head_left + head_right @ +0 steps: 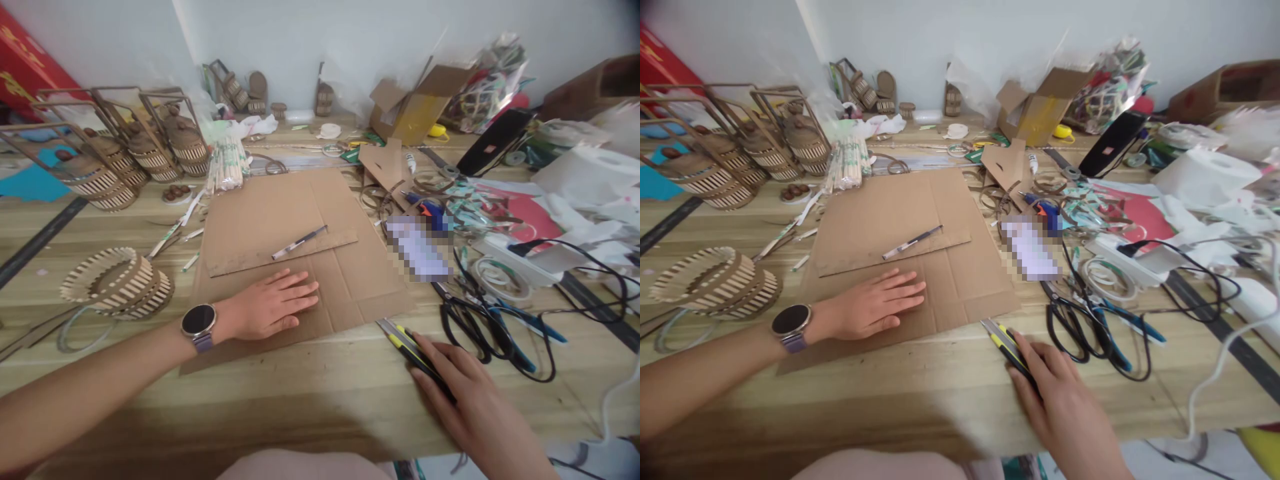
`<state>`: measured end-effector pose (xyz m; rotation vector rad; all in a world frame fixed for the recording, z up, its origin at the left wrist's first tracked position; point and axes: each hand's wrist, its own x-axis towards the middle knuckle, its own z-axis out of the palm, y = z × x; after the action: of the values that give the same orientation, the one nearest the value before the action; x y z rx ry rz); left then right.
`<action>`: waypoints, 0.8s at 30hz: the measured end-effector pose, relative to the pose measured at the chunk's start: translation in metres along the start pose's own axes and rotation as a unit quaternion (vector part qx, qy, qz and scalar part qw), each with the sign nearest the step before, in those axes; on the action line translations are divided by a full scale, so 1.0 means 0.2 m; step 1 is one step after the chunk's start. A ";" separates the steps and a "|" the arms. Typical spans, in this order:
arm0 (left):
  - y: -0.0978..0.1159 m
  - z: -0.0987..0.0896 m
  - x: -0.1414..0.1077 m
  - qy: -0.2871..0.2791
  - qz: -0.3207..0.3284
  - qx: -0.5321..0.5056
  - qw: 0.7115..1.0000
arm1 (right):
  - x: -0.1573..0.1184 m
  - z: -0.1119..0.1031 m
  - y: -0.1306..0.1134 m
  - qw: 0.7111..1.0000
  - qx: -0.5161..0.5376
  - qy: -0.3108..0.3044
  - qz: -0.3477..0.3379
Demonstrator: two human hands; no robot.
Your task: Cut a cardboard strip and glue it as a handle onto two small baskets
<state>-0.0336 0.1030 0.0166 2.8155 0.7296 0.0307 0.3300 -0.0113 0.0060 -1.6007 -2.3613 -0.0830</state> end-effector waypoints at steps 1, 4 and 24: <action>-0.01 0.02 -0.01 -0.006 -0.004 0.003 1.000 | 0.00 0.01 0.00 1.000 0.001 -0.001 0.000; -0.01 0.04 -0.02 -0.005 -0.010 0.007 1.000 | -0.03 0.03 -0.01 1.000 0.003 0.001 0.009; 0.00 0.07 -0.02 0.035 -0.020 0.003 0.999 | -0.09 0.07 -0.13 0.999 -0.025 0.003 0.026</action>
<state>-0.0365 0.0980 0.0038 2.8180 0.8018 0.1207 0.3090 -0.0346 -0.0090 -1.6816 -2.3288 -0.1377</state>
